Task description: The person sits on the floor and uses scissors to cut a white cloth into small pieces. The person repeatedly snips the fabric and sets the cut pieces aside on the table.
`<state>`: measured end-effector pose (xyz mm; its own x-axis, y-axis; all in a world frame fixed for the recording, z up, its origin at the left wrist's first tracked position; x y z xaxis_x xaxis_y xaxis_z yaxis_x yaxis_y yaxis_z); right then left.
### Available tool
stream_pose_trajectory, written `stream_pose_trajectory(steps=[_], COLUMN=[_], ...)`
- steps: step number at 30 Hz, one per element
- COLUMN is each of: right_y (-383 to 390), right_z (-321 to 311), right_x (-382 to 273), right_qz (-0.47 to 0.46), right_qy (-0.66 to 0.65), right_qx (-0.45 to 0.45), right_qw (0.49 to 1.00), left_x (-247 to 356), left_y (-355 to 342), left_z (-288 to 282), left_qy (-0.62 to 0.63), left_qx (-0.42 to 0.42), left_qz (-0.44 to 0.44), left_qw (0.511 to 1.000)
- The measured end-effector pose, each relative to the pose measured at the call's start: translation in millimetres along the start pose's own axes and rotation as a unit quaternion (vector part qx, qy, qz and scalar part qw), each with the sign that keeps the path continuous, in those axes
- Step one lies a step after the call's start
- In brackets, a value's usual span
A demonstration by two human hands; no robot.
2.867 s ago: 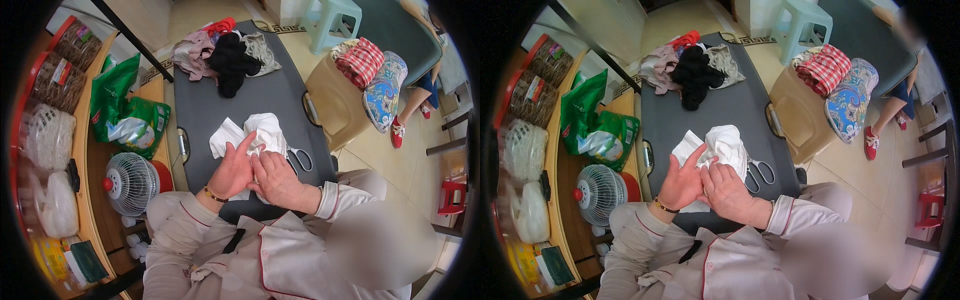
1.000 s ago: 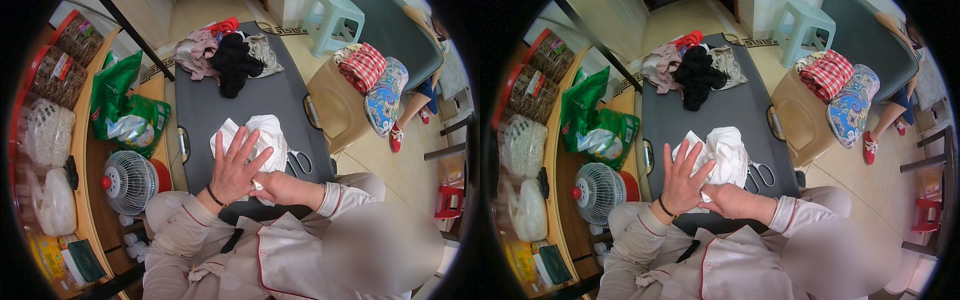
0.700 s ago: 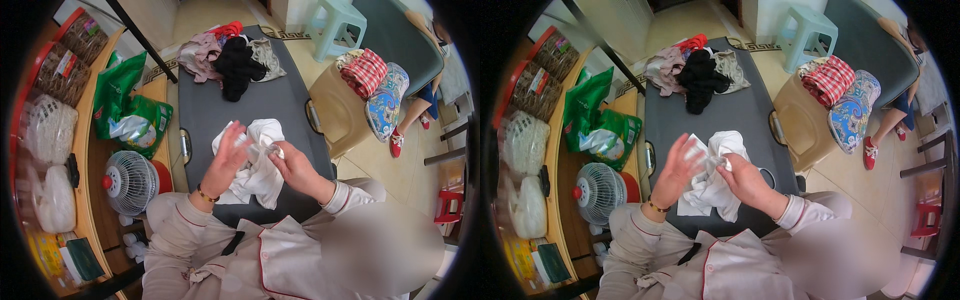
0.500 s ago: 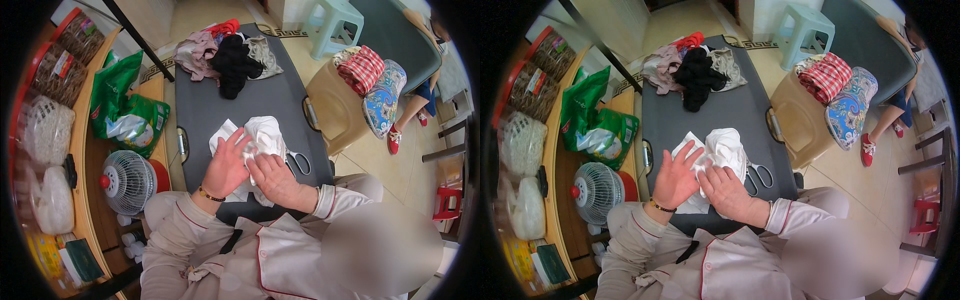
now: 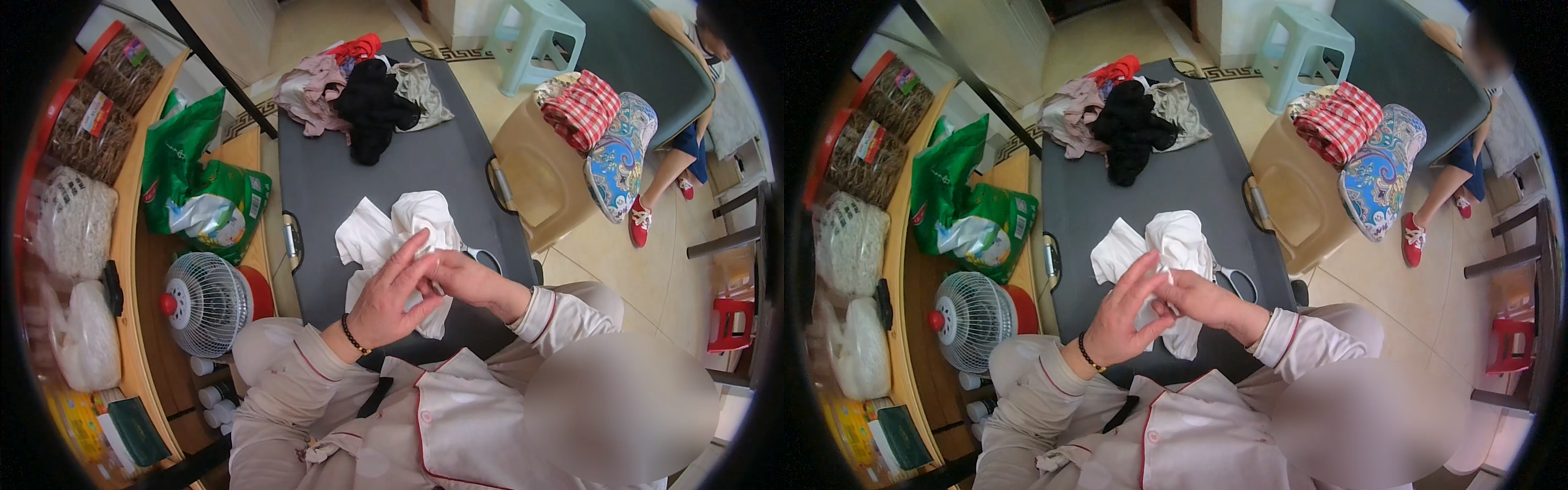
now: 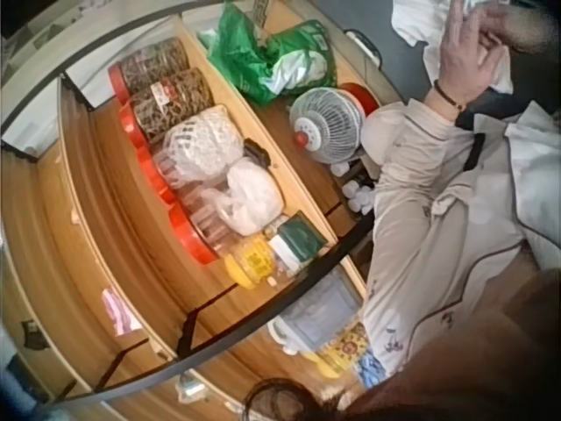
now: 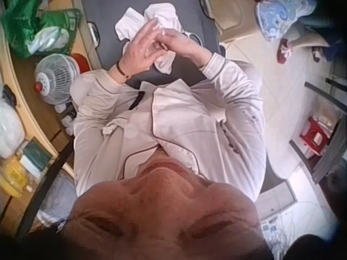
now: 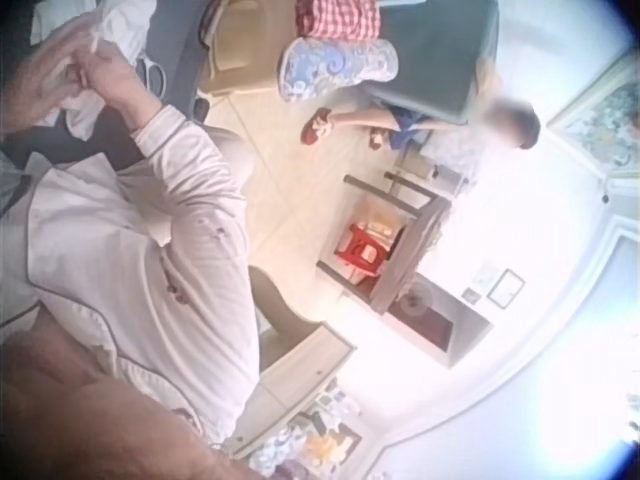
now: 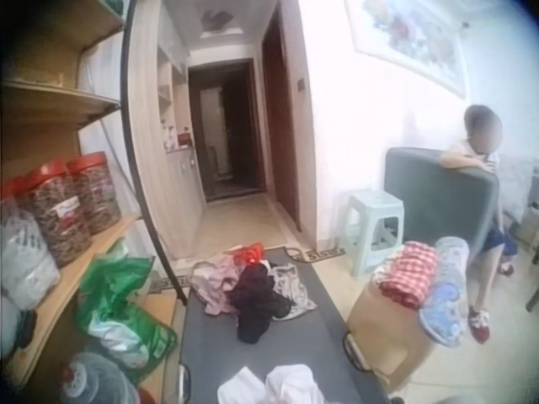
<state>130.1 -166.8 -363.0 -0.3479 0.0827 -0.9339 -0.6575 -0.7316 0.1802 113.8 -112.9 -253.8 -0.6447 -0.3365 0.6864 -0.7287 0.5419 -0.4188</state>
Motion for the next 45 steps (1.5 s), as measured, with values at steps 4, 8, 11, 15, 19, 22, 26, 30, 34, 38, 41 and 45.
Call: stream_pose_trajectory(steps=[4, 8, 11, 15, 19, 22, 26, 30, 34, 38, 41, 45], right_y=[4.7, 8.3, 11.7, 17.2, 19.4, 26.7, 34.3, 39.8, 32.5, 29.9, 24.7, 28.0], right_z=[19.4, 35.9, 33.9, 30.3, 31.3, 38.4, 36.5, -21.5, -11.9, 21.4, 16.7, -11.2], right_x=[-2.8, -7.7, -20.3, -38.2, -25.5, -9.3, -44.1, -86.7, -93.5, -77.9, -76.1, -91.0], right_qz=[0.034, 0.026, 0.006, -0.017, -0.018, 0.057, -0.11, -0.082, -0.16, -0.207, -0.193, -0.175], right_qy=[-0.262, -0.304, -0.185, 0.207, 0.299, 0.285, 0.507, 0.388, 0.429, 0.526, 0.562, 0.613], right_qx=[0.014, -0.025, -0.057, -0.02, -0.035, -0.07, 0.062, 0.213, 0.209, 0.203, 0.224, 0.269], right_qw=[0.964, 0.952, 0.981, 0.978, 0.954, 0.954, 0.853, 0.893, 0.864, 0.8, 0.773, 0.721], left_x=[-6.9, -11.8, -65.9, -65.4, -2.7, -11.3, -39.6, -96.8, -83.8, -77.2, -73.6, -72.9], left_y=[2.4, 4.7, 18.5, 8.4, 3.3, 6.6, 12.3, 41.8, 25.9, 33.9, 36.1, 24.3], left_z=[1.3, -2.9, -7.5, -32.8, 11.2, 19.7, 17.6, 28.7, 44.4, 56.6, 52.7, 32.9], left_qy=[-0.079, -0.074, 0.113, 0.091, -0.054, -0.087, -0.004, 0.352, 0.622, 0.715, 0.722, 0.718], left_qx=[0.034, 0.056, 0.081, 0.124, -0.009, -0.044, -0.017, -0.014, 0.064, 0.002, -0.006, 0.031], left_qz=[0.004, -0.002, -0.287, -0.191, -0.025, -0.051, -0.123, -0.353, -0.404, -0.369, -0.354, -0.346], left_qw=[0.996, 0.996, 0.948, 0.969, 0.998, 0.994, 0.992, 0.867, 0.668, 0.593, 0.595, 0.603])
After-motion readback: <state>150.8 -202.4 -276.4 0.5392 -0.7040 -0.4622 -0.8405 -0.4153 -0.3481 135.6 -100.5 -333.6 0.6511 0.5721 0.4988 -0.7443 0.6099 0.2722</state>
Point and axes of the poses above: each hand's wrist, its own y-axis away from the middle knuckle, its own z-axis out of the palm, x = y × z, the point moved 10 cm from there along -y, towards the middle knuckle, and after that the axes turned 1 degree about y, right-handed, at the moved point
